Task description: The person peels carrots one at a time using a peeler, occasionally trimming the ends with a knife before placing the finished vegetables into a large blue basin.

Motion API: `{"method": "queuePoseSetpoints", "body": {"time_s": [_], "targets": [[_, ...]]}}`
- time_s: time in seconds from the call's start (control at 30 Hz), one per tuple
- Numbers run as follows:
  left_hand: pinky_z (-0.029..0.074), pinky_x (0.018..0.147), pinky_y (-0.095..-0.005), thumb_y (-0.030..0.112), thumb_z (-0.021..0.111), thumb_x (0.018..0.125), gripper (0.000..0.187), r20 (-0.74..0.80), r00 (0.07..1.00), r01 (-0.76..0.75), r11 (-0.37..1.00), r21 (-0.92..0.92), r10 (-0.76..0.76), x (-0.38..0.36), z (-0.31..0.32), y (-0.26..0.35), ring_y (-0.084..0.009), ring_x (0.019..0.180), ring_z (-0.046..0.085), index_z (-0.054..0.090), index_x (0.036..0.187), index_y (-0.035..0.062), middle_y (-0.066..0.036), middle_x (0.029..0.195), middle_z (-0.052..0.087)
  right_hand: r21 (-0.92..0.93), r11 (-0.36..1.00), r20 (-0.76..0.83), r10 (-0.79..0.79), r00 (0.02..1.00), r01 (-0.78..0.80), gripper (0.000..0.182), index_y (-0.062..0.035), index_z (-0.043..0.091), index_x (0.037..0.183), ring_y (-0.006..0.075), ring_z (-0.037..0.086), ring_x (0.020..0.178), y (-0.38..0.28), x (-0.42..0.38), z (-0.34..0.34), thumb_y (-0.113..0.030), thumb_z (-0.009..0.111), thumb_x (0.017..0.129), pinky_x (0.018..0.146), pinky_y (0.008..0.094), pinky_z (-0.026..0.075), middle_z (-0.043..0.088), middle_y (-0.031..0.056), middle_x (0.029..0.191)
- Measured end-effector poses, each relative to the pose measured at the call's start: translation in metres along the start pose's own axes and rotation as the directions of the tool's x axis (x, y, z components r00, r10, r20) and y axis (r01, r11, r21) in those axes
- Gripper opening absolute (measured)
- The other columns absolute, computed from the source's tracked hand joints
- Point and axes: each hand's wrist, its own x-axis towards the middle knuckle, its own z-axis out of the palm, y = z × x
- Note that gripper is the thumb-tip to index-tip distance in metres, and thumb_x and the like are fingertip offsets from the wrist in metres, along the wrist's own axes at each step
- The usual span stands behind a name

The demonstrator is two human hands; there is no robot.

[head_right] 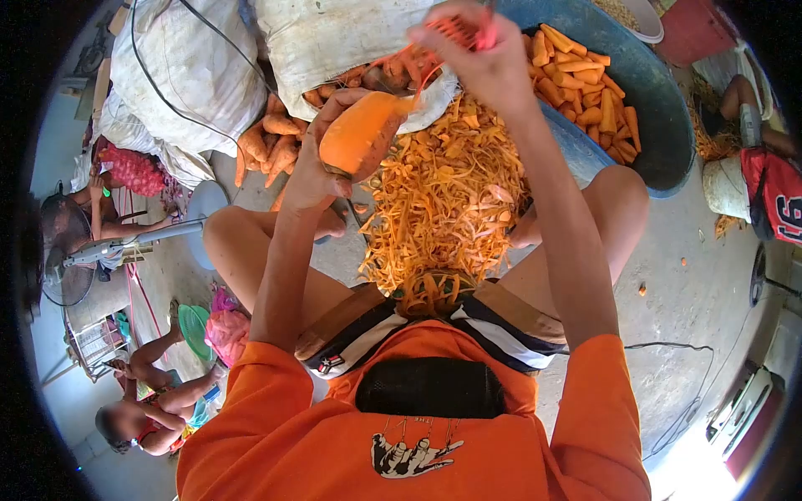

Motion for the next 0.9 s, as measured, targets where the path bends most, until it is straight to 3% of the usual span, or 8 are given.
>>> {"method": "queuePoseSetpoints", "body": {"time_s": [0.17,0.2,0.3,0.37,0.5,0.57,0.83,0.9], "targets": [[0.047,0.107,-0.0327,0.039,0.105,0.05,0.106,-0.151,0.988,-0.002,0.998,-0.067,-0.008,0.004,0.004,-0.001,-0.0149,0.12,0.061,0.052,0.137,0.0071,-0.003,0.129,0.063,0.075,0.989,0.031,-0.129,0.991,0.127,0.014,-0.0014,0.072,0.098,0.0094,0.07,0.083,-0.016,-0.005,0.017,-0.01,0.081,0.092,0.073,0.0243,0.058,0.074,0.0027,0.09],[0.046,0.107,-0.0329,0.041,0.105,0.048,0.108,-0.177,0.984,0.016,1.0,0.008,-0.015,0.005,0.002,-0.001,-0.0151,0.121,0.061,0.053,0.137,0.0066,-0.004,0.129,0.063,-0.215,0.938,0.035,-0.272,0.962,0.273,0.011,-0.0016,0.071,0.097,0.0102,0.071,0.078,-0.016,-0.01,0.026,-0.01,0.079,0.093,0.071,0.0237,0.057,0.074,0.0033,0.088],[0.046,0.108,-0.0335,0.044,0.106,0.044,0.113,-0.051,0.995,-0.085,0.99,0.11,0.091,-0.001,-0.003,-0.001,-0.016,0.122,0.06,0.052,0.136,0.0058,-0.005,0.13,0.062,0.025,0.995,0.017,-0.094,0.995,0.094,0.012,-0.0022,0.071,0.096,0.0102,0.071,0.075,-0.005,-0.006,0.013,-0.011,0.079,0.094,0.07,0.0238,0.058,0.074,0.0032,0.086],[0.045,0.11,-0.0347,0.046,0.106,0.044,0.115,0.078,0.996,-0.06,0.993,0.101,0.052,-0.001,-0.002,0.005,-0.0173,0.123,0.059,0.051,0.137,0.0062,-0.005,0.13,0.062,-0.207,0.962,-0.019,-0.186,0.982,0.178,0.015,-0.0015,0.071,0.097,0.0096,0.071,0.076,0.013,0.003,-0.009,-0.013,0.08,0.093,0.07,0.024,0.057,0.074,0.003,0.085],[0.045,0.109,-0.0343,0.047,0.105,0.046,0.112,-0.137,0.989,-0.057,0.998,-0.039,0.051,0.003,0.012,-0.001,-0.0173,0.124,0.059,0.051,0.135,0.0068,-0.004,0.132,0.061,0.002,0.986,-0.031,-0.165,0.986,0.165,0.015,-0.0019,0.071,0.096,0.0096,0.07,0.078,-0.013,-0.009,0.021,-0.011,0.082,0.091,0.07,0.0231,0.056,0.074,0.0013,0.085],[0.046,0.109,-0.0335,0.047,0.105,0.046,0.11,-0.213,0.975,-0.059,0.998,-0.003,0.057,0.003,0.006,-0.011,-0.0166,0.123,0.059,0.052,0.135,0.0073,-0.003,0.132,0.06,-0.213,0.929,0.05,-0.298,0.953,0.302,0.016,-0.0025,0.071,0.097,0.0091,0.069,0.078,-0.023,-0.018,0.035,-0.011,0.083,0.089,0.07,0.0232,0.055,0.074,0.0009,0.085],[0.047,0.104,-0.0329,0.032,0.105,0.051,0.099,-0.218,0.975,-0.047,0.998,-0.051,0.035,0.004,0.002,-0.003,-0.0151,0.119,0.059,0.052,0.131,0.0092,-0.002,0.125,0.06,0.069,0.992,-0.008,-0.101,0.995,0.101,0.017,-0.0024,0.071,0.098,0.0064,0.067,0.077,-0.02,-0.006,0.016,-0.011,0.083,0.09,0.067,0.0205,0.054,0.073,0.001,0.085],[0.047,0.103,-0.0321,0.031,0.105,0.05,0.098,-0.221,0.974,-0.052,0.999,0.001,0.051,0.008,-0.001,-0.004,-0.015,0.117,0.059,0.052,0.129,0.0097,-0.002,0.124,0.06,-0.252,0.926,0.039,-0.279,0.959,0.28,0.016,-0.0023,0.072,0.099,0.0077,0.067,0.078,-0.012,-0.007,0.02,-0.009,0.083,0.089,0.069,0.0215,0.054,0.073,0.0011,0.085]]}}
